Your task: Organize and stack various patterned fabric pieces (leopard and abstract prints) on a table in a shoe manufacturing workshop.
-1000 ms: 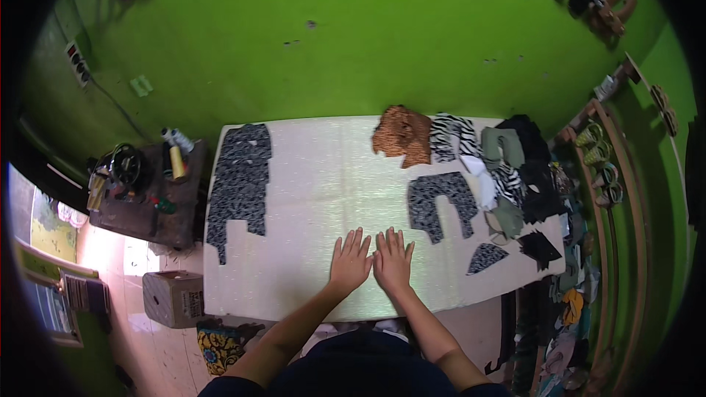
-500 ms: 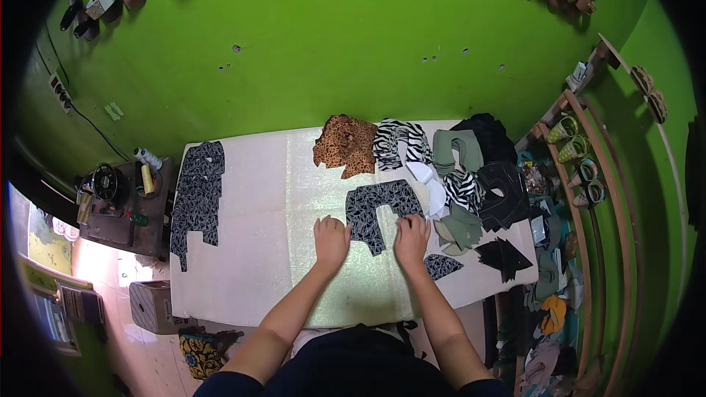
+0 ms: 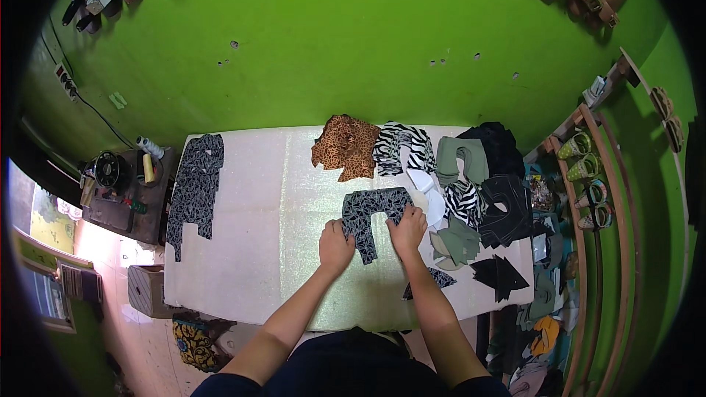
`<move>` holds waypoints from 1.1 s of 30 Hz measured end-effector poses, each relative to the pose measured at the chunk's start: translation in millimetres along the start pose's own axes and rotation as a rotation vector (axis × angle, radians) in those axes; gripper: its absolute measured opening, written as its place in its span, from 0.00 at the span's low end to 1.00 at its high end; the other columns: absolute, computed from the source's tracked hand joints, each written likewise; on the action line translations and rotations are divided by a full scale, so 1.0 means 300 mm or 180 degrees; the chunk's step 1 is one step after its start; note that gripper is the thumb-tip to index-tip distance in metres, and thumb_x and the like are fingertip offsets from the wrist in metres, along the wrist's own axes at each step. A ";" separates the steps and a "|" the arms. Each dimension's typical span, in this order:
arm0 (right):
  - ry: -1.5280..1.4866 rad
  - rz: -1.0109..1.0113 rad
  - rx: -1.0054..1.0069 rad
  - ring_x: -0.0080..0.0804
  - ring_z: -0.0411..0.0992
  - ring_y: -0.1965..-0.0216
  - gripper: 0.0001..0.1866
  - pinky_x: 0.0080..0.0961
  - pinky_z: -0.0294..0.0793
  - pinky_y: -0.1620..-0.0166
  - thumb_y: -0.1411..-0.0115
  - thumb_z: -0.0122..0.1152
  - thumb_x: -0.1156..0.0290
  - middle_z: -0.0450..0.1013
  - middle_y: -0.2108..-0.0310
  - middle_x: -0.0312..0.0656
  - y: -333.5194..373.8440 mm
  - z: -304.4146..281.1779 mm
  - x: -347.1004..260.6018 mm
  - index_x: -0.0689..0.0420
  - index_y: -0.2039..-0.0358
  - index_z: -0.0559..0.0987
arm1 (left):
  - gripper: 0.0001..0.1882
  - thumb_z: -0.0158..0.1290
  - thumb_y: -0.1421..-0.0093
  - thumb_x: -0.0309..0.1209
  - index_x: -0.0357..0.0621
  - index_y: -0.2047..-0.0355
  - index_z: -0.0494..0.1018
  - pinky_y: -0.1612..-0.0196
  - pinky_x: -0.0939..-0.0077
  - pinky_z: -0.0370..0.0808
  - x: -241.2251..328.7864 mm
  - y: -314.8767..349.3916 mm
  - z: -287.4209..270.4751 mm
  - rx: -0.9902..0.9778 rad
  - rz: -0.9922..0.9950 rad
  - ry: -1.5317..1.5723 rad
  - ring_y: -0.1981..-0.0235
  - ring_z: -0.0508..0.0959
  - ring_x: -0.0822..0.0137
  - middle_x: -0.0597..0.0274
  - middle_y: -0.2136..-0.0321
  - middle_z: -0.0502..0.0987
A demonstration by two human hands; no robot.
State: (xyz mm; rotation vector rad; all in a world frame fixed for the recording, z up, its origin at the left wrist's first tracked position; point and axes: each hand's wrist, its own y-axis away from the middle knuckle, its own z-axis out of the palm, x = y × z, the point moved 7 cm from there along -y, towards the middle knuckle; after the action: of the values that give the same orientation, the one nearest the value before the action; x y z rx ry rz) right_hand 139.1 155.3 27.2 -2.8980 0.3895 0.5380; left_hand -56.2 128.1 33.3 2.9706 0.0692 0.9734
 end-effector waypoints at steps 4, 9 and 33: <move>-0.0217 0.0406 -0.0097 0.45 0.62 0.55 0.27 0.39 0.58 0.51 0.56 0.65 0.62 0.66 0.59 0.48 0.000 0.014 0.051 0.60 0.56 0.70 | 0.21 0.49 0.48 0.25 0.36 0.53 0.62 0.56 0.65 0.68 0.005 0.020 0.013 0.0094 -0.0050 0.0825 0.60 0.71 0.52 0.45 0.60 0.69; -0.1568 0.0254 0.0141 0.50 0.69 0.63 0.16 0.38 0.66 0.59 0.49 0.58 0.66 0.71 0.66 0.54 0.028 -0.043 0.069 0.62 0.63 0.73 | 0.19 0.46 0.46 0.22 0.35 0.52 0.62 0.62 0.71 0.70 -0.011 0.020 0.049 -0.0354 -0.0380 0.1783 0.68 0.75 0.57 0.49 0.68 0.73; -0.1537 0.0185 -0.0572 0.53 0.65 0.53 0.28 0.36 0.65 0.52 0.47 0.49 0.75 0.64 0.52 0.60 0.661 -0.052 0.030 0.64 0.44 0.59 | 0.20 0.47 0.48 0.24 0.33 0.53 0.65 0.68 0.76 0.71 -0.312 0.557 -0.029 -0.0615 -0.0784 0.2015 0.73 0.75 0.64 0.52 0.68 0.76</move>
State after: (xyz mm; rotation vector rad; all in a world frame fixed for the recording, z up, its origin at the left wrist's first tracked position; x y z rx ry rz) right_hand 95.9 -38.7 15.2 -2.7888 0.3657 1.3026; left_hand -130.4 -43.2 -10.3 2.3032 0.3148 1.7103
